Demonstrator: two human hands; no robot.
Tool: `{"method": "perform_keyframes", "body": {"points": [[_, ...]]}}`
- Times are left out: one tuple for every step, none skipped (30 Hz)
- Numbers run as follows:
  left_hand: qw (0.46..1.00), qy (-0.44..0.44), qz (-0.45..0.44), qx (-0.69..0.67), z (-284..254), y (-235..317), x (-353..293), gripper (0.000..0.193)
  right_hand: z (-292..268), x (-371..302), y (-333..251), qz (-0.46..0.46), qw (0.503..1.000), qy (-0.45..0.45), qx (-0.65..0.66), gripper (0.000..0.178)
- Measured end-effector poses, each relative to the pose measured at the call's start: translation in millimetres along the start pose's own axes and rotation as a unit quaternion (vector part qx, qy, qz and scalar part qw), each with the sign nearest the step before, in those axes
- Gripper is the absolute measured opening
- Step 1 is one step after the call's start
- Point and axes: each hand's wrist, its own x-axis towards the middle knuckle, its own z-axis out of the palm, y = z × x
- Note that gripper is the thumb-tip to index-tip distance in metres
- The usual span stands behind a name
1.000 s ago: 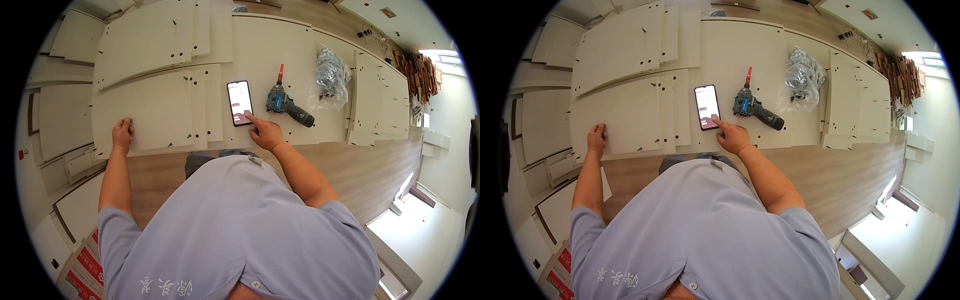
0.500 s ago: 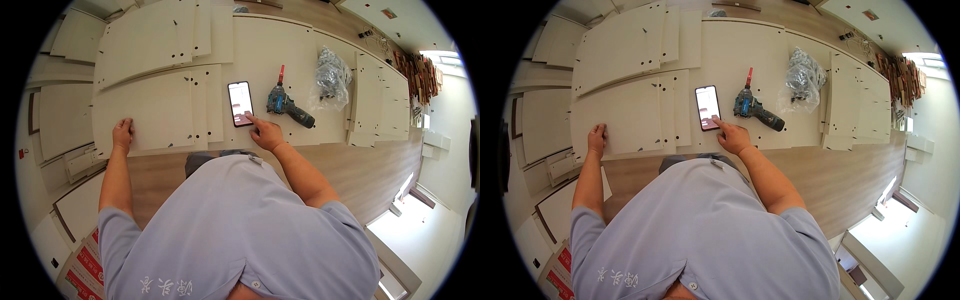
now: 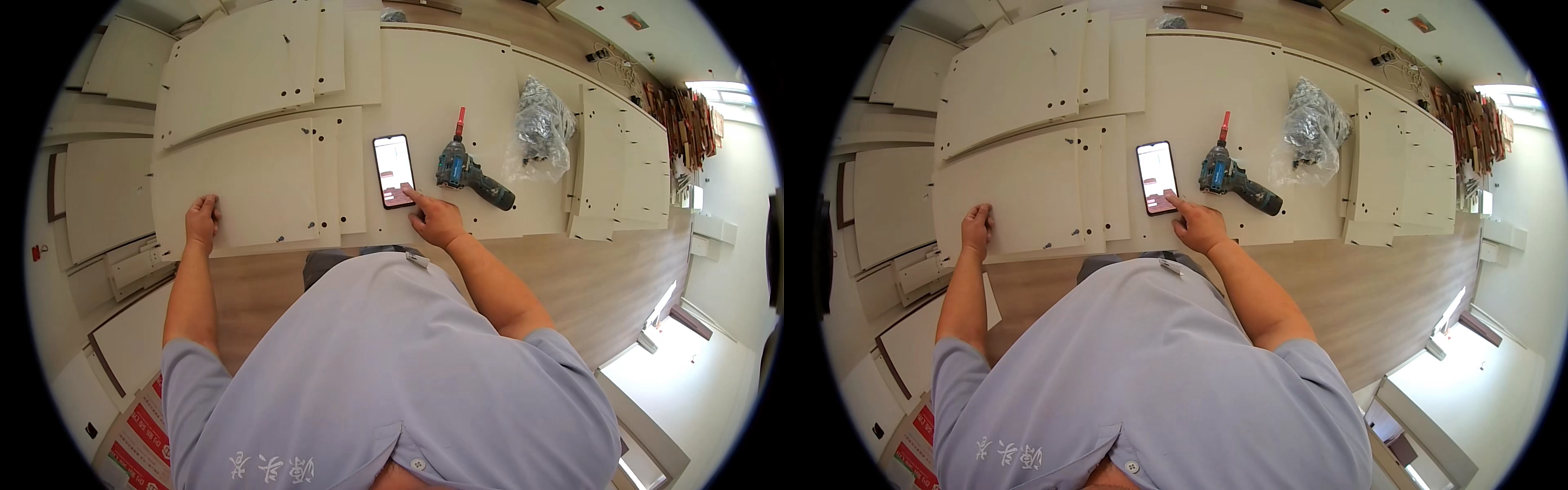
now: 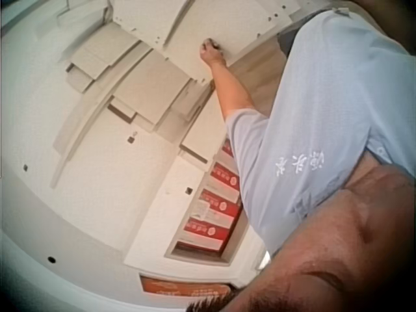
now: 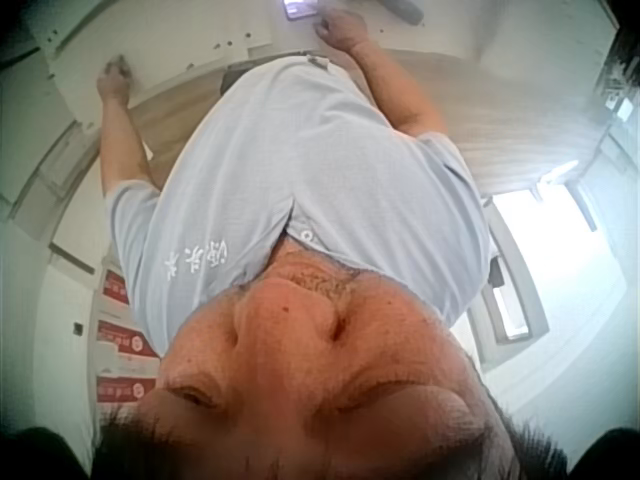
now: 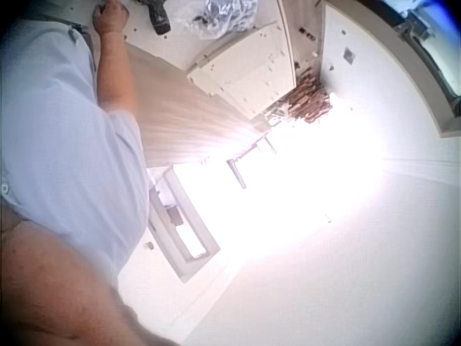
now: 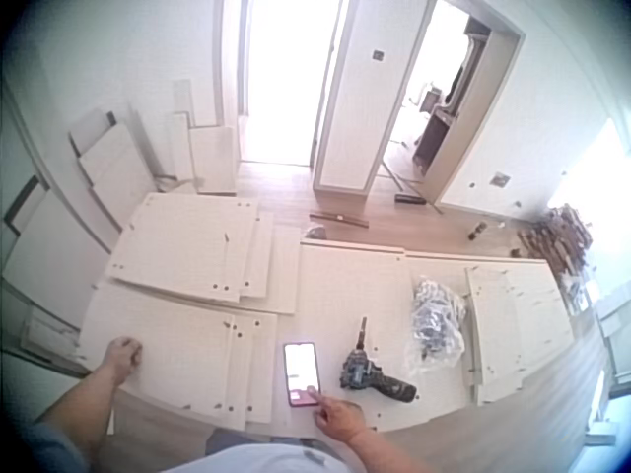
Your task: The person uses a power drill to drive screws into white furniture panels, then lifts and aligns two panels together.
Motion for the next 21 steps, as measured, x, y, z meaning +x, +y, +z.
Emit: {"method": "perform_keyframes", "body": {"points": [[1.000, 0.000, 0.000, 0.000, 0.0, -0.3, 0.2, 0.024, -2.5, 0.1, -1.8, 0.006, 1.000, -0.011, -0.003, 0.065], [1.000, 0.001, 0.001, -0.003, -0.2, -1.2, 1.0, 0.024, -4.3, 0.2, -3.2, 0.012, 1.000, -0.022, -0.006, 0.066], [1.000, 0.001, 0.003, -0.005, -0.7, -2.9, 2.3, 0.024, -5.1, 0.2, -3.9, 0.014, 1.000, -0.024, -0.005, 0.066], [1.000, 0.002, 0.004, -0.007, -1.5, -4.3, 3.7, 0.024, -5.6, 0.1, -4.6, 0.015, 1.000, -0.026, -0.004, 0.066], [1.000, -0.002, 0.006, -0.008, -2.5, -6.0, 5.3, 0.024, -5.9, -0.1, -5.2, 0.017, 0.999, -0.028, -0.003, 0.066], [1.000, -0.006, 0.007, -0.008, -3.7, -7.6, 6.8, 0.024, -5.6, -0.3, -5.2, 0.017, 1.000, -0.026, -0.002, 0.066], [1.000, -0.010, 0.009, -0.008, -3.9, -7.0, 7.1, 0.025, -4.6, -0.2, -4.5, 0.017, 1.000, -0.025, 0.000, 0.066], [1.000, -0.011, 0.009, -0.009, -3.6, -6.7, 7.2, 0.025, -3.6, -0.3, -3.8, 0.018, 1.000, -0.023, 0.001, 0.065], [1.000, -0.013, 0.009, -0.010, -2.7, -6.8, 7.0, 0.025, -2.9, -0.6, -2.9, 0.018, 1.000, -0.021, 0.004, 0.065], [1.000, -0.013, 0.009, -0.012, -4.3, -6.1, 5.9, 0.025, -1.8, -0.1, -2.7, 0.017, 1.000, -0.020, 0.008, 0.065], [1.000, -0.009, 0.010, -0.013, -5.0, -8.3, 6.9, 0.025, -1.0, 0.2, -2.4, 0.015, 1.000, -0.019, 0.011, 0.065], [1.000, -0.005, 0.011, -0.014, -4.0, -12.6, 9.1, 0.025, -0.8, 0.0, -2.0, 0.017, 1.000, -0.019, 0.014, 0.065], [1.000, -0.001, 0.013, -0.015, -4.1, -11.9, 9.4, 0.025, -0.1, 0.1, -1.7, 0.019, 1.000, -0.017, 0.017, 0.065], [1.000, -0.007, 0.011, -0.013, -5.3, -11.0, 9.4, 0.025, 0.6, 0.0, -1.1, 0.020, 0.999, -0.015, 0.020, 0.065], [1.000, -0.013, 0.008, -0.012, -5.2, -11.1, 8.8, 0.024, 1.8, -0.5, -0.3, 0.019, 1.000, -0.012, 0.020, 0.065], [1.000, -0.019, 0.007, -0.010, -4.9, -8.5, 7.2, 0.023, 3.1, -0.5, 0.2, 0.017, 1.000, -0.008, 0.019, 0.065], [1.000, -0.022, 0.007, -0.011, -4.3, -6.5, 5.9, 0.023, 4.3, -1.0, 0.9, 0.015, 1.000, -0.004, 0.019, 0.065], [1.000, -0.025, 0.007, -0.012, -2.9, -5.2, 4.5, 0.023, 5.3, -1.9, 2.0, 0.017, 1.000, 0.000, 0.017, 0.065], [1.000, -0.026, 0.007, -0.012, -2.8, -3.9, 3.2, 0.023, 6.6, -1.8, 2.6, 0.016, 1.000, 0.003, 0.016, 0.066], [1.000, -0.027, 0.011, -0.011, -2.9, -2.6, 1.1, 0.023, 7.2, -0.8, 2.1, 0.013, 1.000, 0.008, 0.016, 0.066], [0.999, -0.028, 0.015, -0.010, -2.1, -2.5, -0.7, 0.023, 7.3, -0.5, 1.6, 0.015, 1.000, 0.008, 0.016, 0.066]]}}
